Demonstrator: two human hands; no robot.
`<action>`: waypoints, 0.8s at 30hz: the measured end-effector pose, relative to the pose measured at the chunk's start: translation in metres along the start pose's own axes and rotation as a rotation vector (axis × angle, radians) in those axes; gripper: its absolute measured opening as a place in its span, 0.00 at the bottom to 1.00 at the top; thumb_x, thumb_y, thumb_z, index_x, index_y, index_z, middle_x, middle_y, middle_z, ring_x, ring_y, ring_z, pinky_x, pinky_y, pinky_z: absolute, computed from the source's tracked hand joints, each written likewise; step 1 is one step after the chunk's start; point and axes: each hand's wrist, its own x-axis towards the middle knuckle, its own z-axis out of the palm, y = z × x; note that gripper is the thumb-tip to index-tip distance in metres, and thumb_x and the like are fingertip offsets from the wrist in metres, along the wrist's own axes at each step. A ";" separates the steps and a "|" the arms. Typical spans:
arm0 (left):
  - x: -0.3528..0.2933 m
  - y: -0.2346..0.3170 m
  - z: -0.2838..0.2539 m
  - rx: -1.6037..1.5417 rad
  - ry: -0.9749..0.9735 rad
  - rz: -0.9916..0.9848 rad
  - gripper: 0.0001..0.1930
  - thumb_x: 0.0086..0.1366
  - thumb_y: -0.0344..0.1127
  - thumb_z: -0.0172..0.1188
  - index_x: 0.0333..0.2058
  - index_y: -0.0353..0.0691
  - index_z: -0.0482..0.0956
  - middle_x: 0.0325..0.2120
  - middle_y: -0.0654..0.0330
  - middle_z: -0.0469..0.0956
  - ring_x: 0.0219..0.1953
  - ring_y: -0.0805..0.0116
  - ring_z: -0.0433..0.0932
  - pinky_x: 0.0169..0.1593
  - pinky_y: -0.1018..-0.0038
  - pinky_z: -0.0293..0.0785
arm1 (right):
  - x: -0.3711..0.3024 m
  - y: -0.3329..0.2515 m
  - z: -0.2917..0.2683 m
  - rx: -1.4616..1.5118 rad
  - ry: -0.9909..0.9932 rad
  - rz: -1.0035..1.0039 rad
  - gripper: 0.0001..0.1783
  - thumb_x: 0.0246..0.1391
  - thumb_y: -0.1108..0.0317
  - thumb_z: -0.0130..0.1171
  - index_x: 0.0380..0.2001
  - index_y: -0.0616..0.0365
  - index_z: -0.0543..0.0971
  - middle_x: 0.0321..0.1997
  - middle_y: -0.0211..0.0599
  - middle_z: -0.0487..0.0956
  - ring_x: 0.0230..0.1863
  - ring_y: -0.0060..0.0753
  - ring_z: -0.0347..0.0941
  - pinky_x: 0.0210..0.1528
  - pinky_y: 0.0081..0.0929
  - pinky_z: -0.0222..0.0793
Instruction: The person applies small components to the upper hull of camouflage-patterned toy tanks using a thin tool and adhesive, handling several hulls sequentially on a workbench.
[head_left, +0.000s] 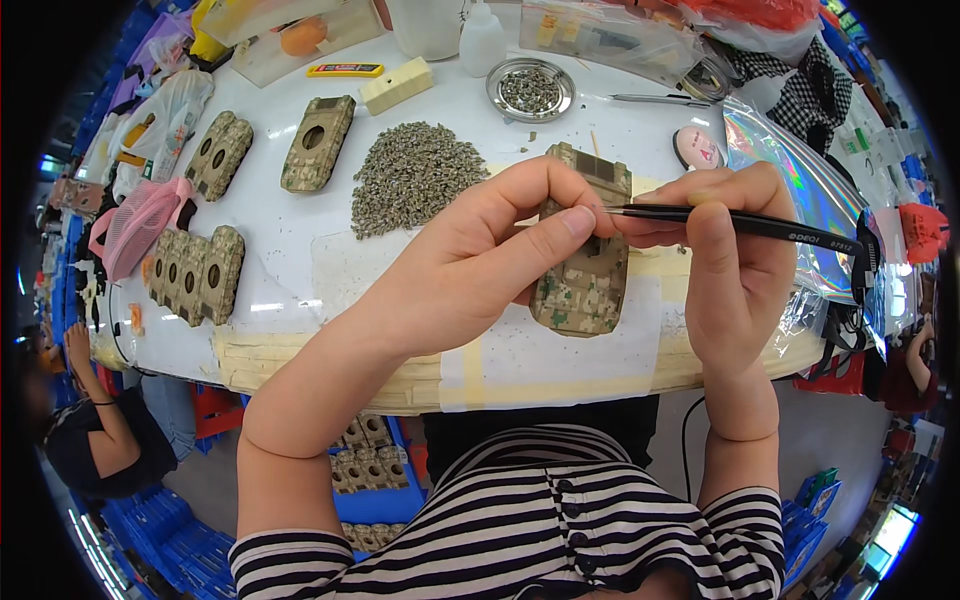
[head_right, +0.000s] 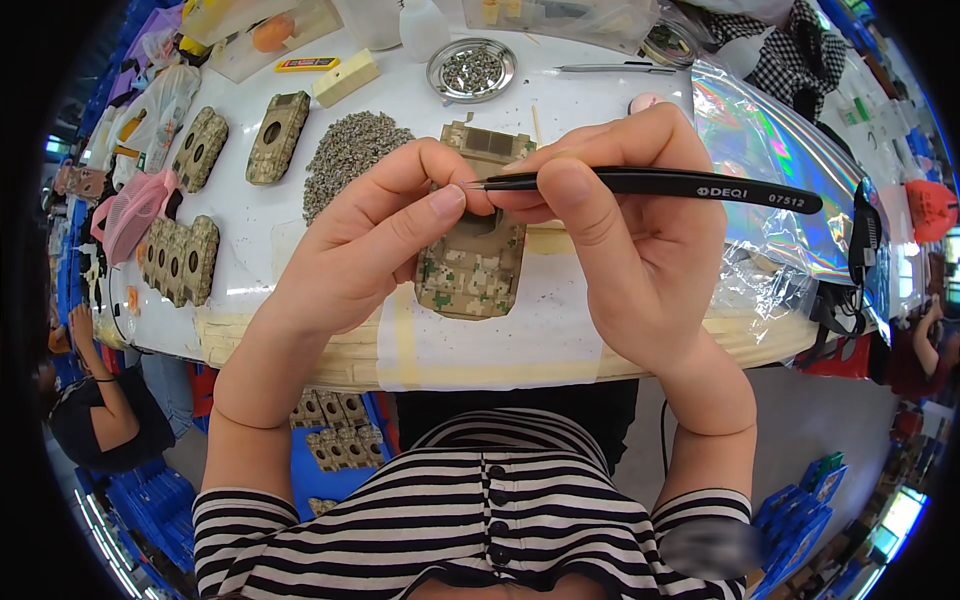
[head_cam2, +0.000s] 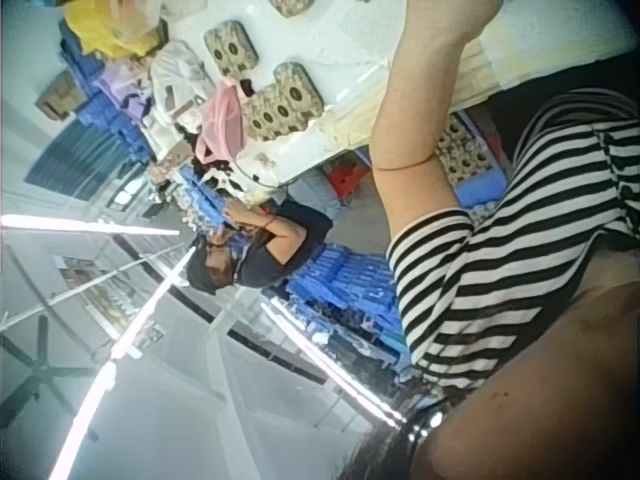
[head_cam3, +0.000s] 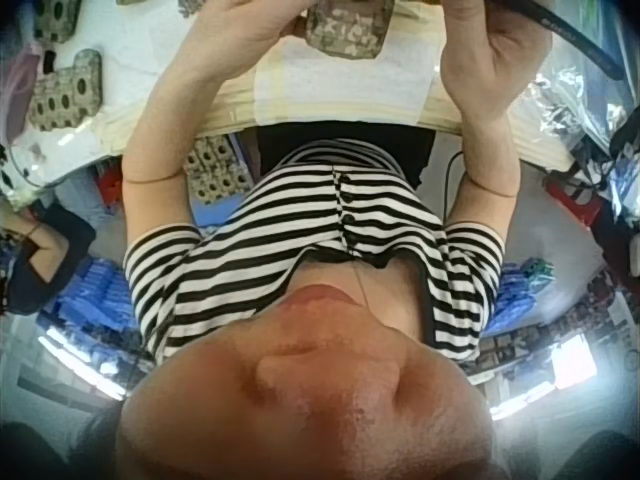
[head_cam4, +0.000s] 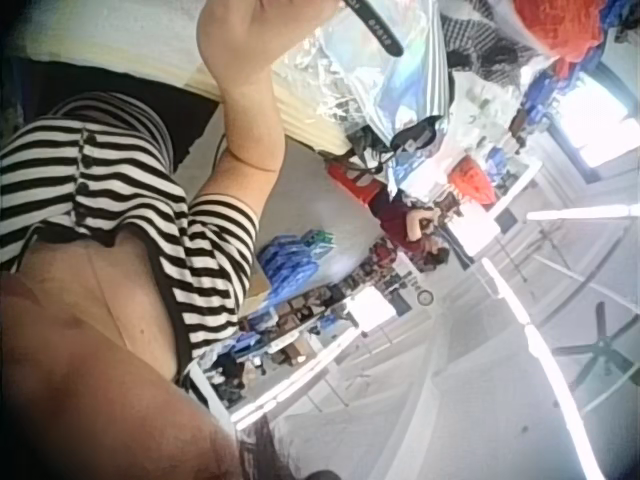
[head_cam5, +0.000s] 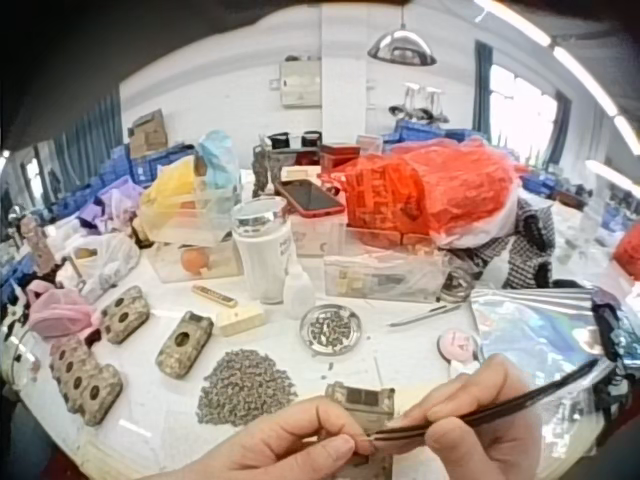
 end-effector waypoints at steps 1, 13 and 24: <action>0.000 0.000 0.003 -0.023 0.005 0.009 0.09 0.69 0.39 0.50 0.39 0.42 0.72 0.26 0.74 0.70 0.24 0.89 0.61 0.26 0.88 0.58 | 0.000 -0.001 0.001 0.007 0.007 0.033 0.11 0.64 0.65 0.46 0.35 0.63 0.64 0.35 0.48 0.76 0.33 0.35 0.79 0.36 0.25 0.78; 0.000 -0.001 0.000 0.100 -0.004 0.086 0.08 0.68 0.37 0.50 0.39 0.41 0.72 0.28 0.72 0.73 0.24 0.89 0.61 0.25 0.88 0.58 | 0.000 -0.001 0.002 0.036 0.027 0.121 0.11 0.64 0.65 0.45 0.34 0.64 0.64 0.35 0.46 0.76 0.34 0.34 0.79 0.36 0.23 0.78; 0.000 0.000 -0.001 0.112 -0.013 0.085 0.08 0.69 0.38 0.50 0.39 0.41 0.72 0.32 0.70 0.76 0.24 0.89 0.63 0.24 0.88 0.58 | 0.000 -0.002 0.002 0.012 0.022 0.127 0.11 0.64 0.65 0.45 0.34 0.64 0.64 0.34 0.46 0.77 0.33 0.33 0.79 0.36 0.22 0.77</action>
